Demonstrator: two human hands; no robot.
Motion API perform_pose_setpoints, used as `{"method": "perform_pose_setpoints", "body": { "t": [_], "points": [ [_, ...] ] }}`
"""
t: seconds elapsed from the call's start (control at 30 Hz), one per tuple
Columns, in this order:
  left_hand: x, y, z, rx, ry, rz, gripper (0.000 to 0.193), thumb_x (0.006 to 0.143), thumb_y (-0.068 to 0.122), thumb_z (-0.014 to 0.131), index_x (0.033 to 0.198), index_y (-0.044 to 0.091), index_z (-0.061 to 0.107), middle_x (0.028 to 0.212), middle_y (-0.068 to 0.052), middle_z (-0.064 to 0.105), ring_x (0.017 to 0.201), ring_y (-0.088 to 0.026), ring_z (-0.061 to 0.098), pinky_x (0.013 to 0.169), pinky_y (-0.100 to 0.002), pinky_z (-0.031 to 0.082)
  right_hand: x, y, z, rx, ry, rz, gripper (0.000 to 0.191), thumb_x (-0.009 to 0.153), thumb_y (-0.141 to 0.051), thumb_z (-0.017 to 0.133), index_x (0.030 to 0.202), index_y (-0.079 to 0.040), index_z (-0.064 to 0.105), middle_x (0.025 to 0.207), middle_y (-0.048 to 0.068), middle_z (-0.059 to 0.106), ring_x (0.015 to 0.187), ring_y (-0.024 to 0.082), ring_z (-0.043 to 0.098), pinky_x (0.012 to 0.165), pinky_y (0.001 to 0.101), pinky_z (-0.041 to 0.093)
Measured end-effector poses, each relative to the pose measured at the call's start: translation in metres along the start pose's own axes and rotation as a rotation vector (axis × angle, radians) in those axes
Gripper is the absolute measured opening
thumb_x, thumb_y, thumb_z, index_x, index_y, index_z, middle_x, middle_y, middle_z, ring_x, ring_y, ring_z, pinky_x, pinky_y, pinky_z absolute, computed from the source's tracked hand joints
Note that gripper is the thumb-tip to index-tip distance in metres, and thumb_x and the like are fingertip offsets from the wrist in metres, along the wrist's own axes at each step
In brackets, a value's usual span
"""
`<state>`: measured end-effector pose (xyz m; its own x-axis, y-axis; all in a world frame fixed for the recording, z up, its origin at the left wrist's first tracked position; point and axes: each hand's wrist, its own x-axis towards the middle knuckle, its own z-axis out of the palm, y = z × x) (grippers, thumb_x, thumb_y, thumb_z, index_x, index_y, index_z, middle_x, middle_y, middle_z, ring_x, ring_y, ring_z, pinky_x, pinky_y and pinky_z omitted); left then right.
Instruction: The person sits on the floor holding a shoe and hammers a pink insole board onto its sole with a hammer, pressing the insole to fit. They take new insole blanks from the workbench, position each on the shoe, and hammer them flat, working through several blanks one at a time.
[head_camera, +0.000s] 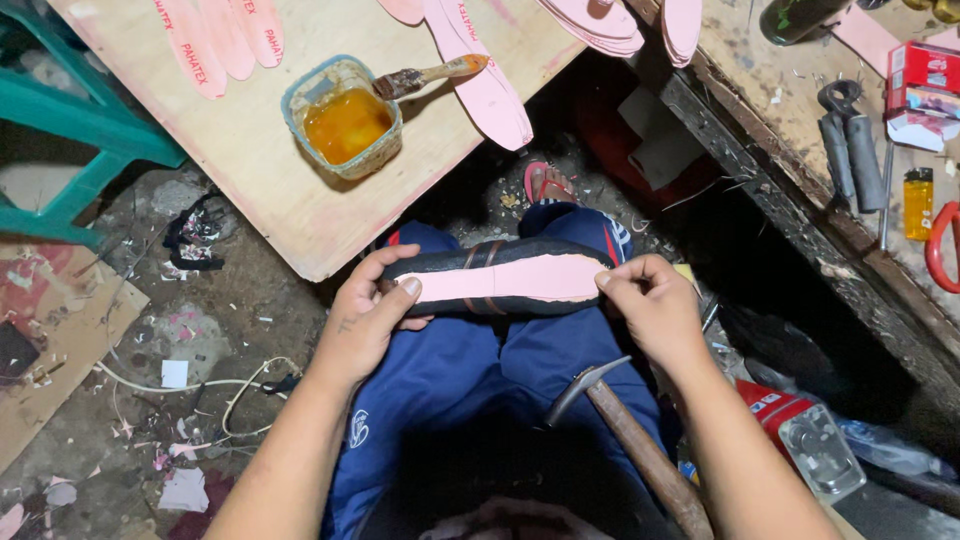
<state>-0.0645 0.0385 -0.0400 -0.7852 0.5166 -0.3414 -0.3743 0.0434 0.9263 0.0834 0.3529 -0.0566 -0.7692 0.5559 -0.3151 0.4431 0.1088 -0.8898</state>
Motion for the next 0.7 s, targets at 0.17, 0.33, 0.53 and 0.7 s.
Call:
{"method": "perform_pose_setpoints", "body": {
  "t": [0.17,0.33,0.53,0.7],
  "points": [
    [-0.012,0.028,-0.002,0.689,0.037,0.062,0.047,0.092,0.026,0.068,0.137,0.013,0.062,0.088,-0.012,0.065,0.090,-0.026,0.061,0.080,-0.037,0.053,-0.007,-0.024,0.000,-0.506,0.111,-0.279,0.034,0.084,-0.023,0.083,0.102,0.001,0.066,0.099,0.014,0.066,0.088,0.022,0.065,0.075,0.0338,0.052],
    [-0.024,0.046,0.021,0.901,0.074,0.315,0.052,0.086,0.034,0.072,0.128,0.005,0.061,0.112,-0.019,0.066,0.107,-0.040,0.060,0.092,-0.047,0.048,-0.018,-0.070,0.024,-0.533,-0.074,-0.724,0.065,0.079,-0.034,0.083,0.128,0.002,0.060,0.133,0.023,0.059,0.125,0.035,0.055,0.104,0.0453,0.044],
    [-0.022,0.039,0.042,0.926,0.234,0.235,0.056,0.077,0.042,0.081,0.115,0.005,0.063,0.112,-0.019,0.065,0.108,-0.040,0.061,0.089,-0.048,0.049,-0.022,-0.102,0.074,-0.710,-0.145,-0.635,0.069,0.067,-0.049,0.087,0.117,-0.005,0.067,0.109,0.013,0.065,0.107,0.034,0.058,0.095,0.0482,0.041],
    [-0.020,0.032,0.042,0.929,0.304,0.356,0.054,0.078,0.040,0.082,0.112,0.002,0.063,0.110,-0.019,0.063,0.106,-0.042,0.059,0.090,-0.050,0.048,-0.013,-0.108,0.082,-0.738,-0.135,-0.542,0.063,0.058,-0.051,0.090,0.102,-0.009,0.073,0.095,0.009,0.065,0.096,0.033,0.059,0.083,0.0462,0.044]
  ]
}}
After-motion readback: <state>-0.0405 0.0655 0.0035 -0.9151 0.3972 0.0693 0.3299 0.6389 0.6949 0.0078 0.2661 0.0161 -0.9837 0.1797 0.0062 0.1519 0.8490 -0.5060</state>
